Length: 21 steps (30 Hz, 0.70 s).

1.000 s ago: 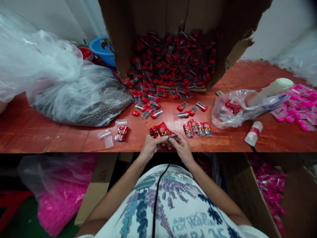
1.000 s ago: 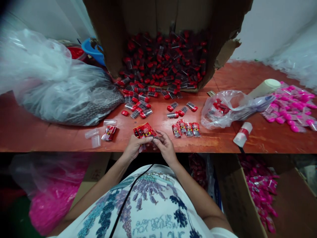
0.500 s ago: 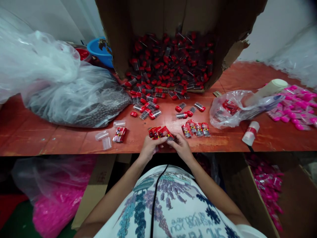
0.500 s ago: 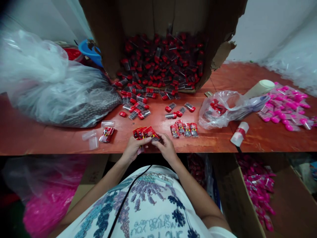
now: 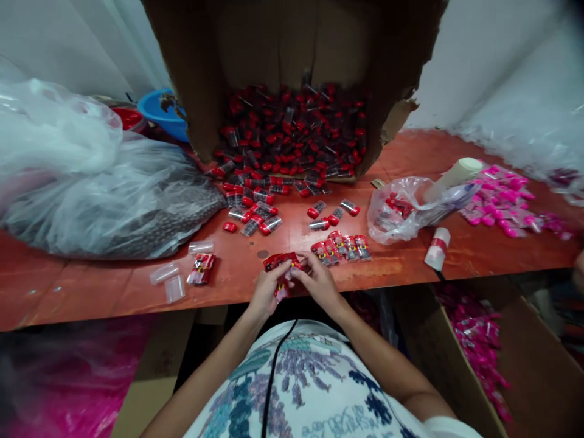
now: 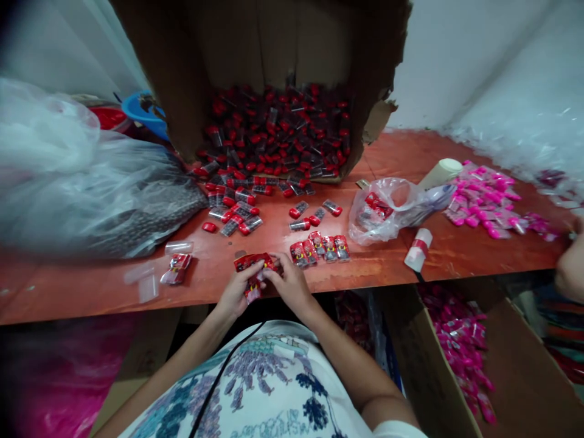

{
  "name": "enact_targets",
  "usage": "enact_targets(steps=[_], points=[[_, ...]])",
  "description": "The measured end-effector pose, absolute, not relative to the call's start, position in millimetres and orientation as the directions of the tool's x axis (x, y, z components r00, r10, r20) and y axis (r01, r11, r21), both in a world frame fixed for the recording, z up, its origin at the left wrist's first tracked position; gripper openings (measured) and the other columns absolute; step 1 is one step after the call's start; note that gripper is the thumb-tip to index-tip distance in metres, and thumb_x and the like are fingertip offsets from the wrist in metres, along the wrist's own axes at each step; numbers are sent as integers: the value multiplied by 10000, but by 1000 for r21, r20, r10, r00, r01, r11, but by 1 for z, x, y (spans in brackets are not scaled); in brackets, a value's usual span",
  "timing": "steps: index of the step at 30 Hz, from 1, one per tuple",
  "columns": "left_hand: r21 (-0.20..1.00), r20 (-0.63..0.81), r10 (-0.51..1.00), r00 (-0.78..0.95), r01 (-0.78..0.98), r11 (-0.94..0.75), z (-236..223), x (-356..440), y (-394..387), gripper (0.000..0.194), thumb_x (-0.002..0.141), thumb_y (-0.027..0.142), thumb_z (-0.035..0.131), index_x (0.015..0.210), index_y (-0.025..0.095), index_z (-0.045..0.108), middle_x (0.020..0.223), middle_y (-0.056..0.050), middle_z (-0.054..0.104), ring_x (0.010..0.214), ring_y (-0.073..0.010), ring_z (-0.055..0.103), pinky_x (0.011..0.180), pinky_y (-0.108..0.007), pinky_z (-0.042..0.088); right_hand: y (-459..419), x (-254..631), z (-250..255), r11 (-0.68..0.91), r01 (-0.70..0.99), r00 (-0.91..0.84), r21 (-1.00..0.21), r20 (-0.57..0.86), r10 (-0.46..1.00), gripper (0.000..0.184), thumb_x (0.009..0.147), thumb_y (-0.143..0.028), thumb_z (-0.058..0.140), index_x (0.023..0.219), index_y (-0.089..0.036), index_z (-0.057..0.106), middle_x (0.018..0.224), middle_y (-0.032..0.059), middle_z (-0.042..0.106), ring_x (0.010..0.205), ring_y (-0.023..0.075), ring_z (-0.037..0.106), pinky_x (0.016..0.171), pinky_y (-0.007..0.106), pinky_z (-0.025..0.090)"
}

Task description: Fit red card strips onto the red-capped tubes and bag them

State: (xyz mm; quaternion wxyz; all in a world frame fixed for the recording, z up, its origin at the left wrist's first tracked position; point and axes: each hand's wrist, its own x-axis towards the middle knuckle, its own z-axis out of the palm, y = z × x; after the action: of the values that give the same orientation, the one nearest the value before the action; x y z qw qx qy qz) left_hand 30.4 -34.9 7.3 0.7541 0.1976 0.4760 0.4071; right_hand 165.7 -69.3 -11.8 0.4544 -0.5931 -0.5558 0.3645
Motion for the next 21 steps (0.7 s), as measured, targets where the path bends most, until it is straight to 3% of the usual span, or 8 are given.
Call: enact_targets(steps=[5, 7, 9, 13, 15, 18, 21], points=[[732, -541, 822, 178, -381, 565, 10, 25, -31, 280, 540, 135, 811, 793, 112, 694, 702, -38, 701, 554, -133, 634, 388, -178, 461, -51, 176, 0, 138, 438, -63, -888, 123, 990, 386, 855, -215, 530, 1235, -285, 526, 864, -15, 650, 785, 146, 606, 731, 256, 454], [727, -539, 827, 157, -410, 551, 9, 22, -27, 267, 541, 118, 808, 782, 109, 694, 691, -35, 700, 545, -129, 632, 376, -172, 453, -42, 187, 6, 183, 496, -174, -849, 109, 979, 363, 877, -234, 514, 1234, -295, 538, 864, -17, 671, 784, 145, 622, 729, 250, 450], [705, -557, 821, 123, -453, 546, 8, 21, -23, 201, 567, 106, 792, 738, 96, 687, 639, -27, 682, 484, -104, 600, 354, -161, 431, -27, 200, 9, 169, 591, -165, -789, 87, 982, 295, 910, -291, 480, 1187, -286, 580, 860, -4, 690, 791, 154, 634, 723, 251, 447], [632, -622, 780, 64, -547, 549, 6, 19, -17, 135, 614, 92, 767, 702, 98, 665, 606, -12, 662, 434, -83, 567, 333, -156, 423, 9, 221, 8, -85, 874, 150, -479, 99, 984, 327, 930, -396, 437, 1141, -224, 618, 966, 103, 690, 890, 221, 623, 761, 307, 427], [590, -653, 755, 68, -579, 563, 7, 18, -16, 127, 643, 113, 758, 723, 105, 660, 605, -7, 658, 428, -86, 567, 325, -161, 426, 23, 222, 7, -179, 937, 215, -299, 92, 972, 408, 893, -477, 479, 1146, -189, 618, 992, 159, 670, 925, 263, 601, 767, 341, 416], [522, -687, 720, 101, -621, 585, 7, 16, -15, 105, 687, 139, 737, 738, 116, 648, 584, 1, 644, 396, -79, 547, 312, -159, 413, 33, 208, 4, -124, 981, 138, -146, 88, 987, 489, 850, -552, 500, 1085, -148, 644, 985, 195, 642, 972, 297, 557, 791, 372, 394], [482, -701, 704, 113, -653, 584, 8, 13, -14, 112, 700, 155, 734, 743, 131, 633, 588, 3, 642, 389, -72, 543, 314, -148, 404, 27, 186, 0, 17, 990, -9, -140, 54, 998, 360, 894, -437, 491, 1050, -157, 656, 1004, 186, 607, 956, 283, 534, 799, 371, 386]])
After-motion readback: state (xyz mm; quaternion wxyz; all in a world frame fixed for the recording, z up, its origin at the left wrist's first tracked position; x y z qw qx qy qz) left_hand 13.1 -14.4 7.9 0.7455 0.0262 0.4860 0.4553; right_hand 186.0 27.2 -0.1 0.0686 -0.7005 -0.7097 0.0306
